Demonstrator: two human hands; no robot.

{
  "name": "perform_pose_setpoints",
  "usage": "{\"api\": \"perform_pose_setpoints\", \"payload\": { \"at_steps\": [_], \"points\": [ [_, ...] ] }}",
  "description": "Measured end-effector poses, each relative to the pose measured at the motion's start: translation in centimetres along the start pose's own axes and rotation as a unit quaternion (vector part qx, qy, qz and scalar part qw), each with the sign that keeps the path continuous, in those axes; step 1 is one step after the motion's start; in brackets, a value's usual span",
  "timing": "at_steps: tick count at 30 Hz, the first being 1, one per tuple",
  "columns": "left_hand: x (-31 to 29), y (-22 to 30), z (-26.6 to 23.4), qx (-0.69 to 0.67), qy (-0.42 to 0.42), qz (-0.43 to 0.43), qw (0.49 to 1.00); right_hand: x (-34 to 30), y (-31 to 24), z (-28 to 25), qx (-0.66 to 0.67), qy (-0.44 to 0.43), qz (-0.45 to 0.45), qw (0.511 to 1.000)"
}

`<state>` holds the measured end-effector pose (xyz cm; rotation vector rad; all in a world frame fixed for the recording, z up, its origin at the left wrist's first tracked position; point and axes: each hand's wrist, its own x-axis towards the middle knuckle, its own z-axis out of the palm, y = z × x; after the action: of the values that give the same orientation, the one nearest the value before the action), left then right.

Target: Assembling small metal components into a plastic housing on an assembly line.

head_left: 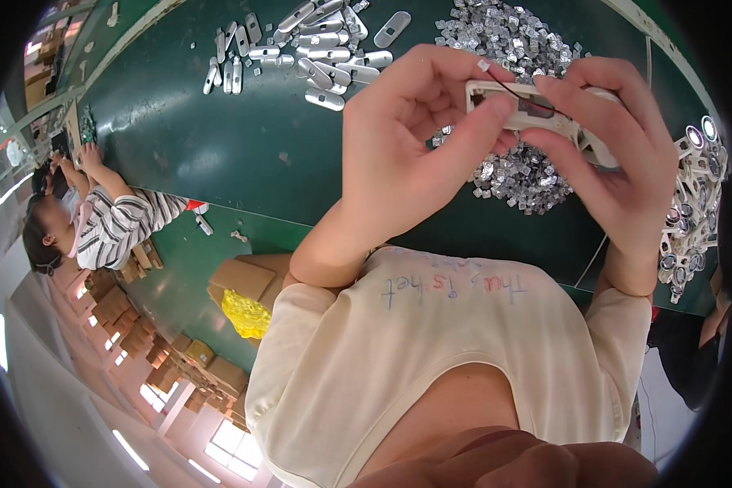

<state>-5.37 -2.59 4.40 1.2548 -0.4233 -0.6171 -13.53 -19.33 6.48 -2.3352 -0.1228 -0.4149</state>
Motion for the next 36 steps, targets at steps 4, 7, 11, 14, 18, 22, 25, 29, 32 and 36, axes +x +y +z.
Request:
{"api": "perform_pose_setpoints", "payload": {
  "at_steps": [4,7,11,14,18,22,25,29,32,36],
  "points": [
    [0.2,-0.5,0.5,0.066,0.034,0.045,0.996,-0.2,0.8,0.7,0.057,0.021,0.012,0.998],
    [0.2,-0.8,0.6,0.151,0.035,0.117,0.981,-0.8,1.0,0.9,0.276,-0.013,0.164,0.947],
    [0.2,-2.0,0.6,0.087,0.053,0.098,0.990,-1.1,1.1,1.9,0.233,0.040,0.126,0.963],
    [0.9,-3.4,0.6,0.075,0.077,0.120,0.987,-0.9,1.4,2.3,0.125,0.067,0.075,0.987],
    [1.1,-4.1,-0.4,0.182,0.105,0.203,0.956,-0.2,0.9,3.4,0.017,0.126,-0.053,0.990],
    [2.2,-2.6,-2.7,0.283,0.084,0.192,0.936,3.0,2.4,3.5,0.032,0.085,-0.004,0.996],
    [2.9,2.7,-5.6,0.154,0.073,0.204,0.964,9.3,11.3,2.8,0.087,0.100,0.148,0.980],
    [0.0,13.8,-4.8,-0.027,-0.067,0.346,0.935,15.9,22.7,-0.9,-0.060,0.017,0.226,0.972],
    [-0.1,14.5,-2.9,-0.021,-0.061,0.434,0.899,16.5,23.2,-2.2,-0.338,0.011,0.329,0.882],
    [-3.5,18.2,-9.3,0.018,-0.021,0.546,0.837,20.7,6.1,-5.9,-0.321,0.051,0.103,0.940]
  ]
}}
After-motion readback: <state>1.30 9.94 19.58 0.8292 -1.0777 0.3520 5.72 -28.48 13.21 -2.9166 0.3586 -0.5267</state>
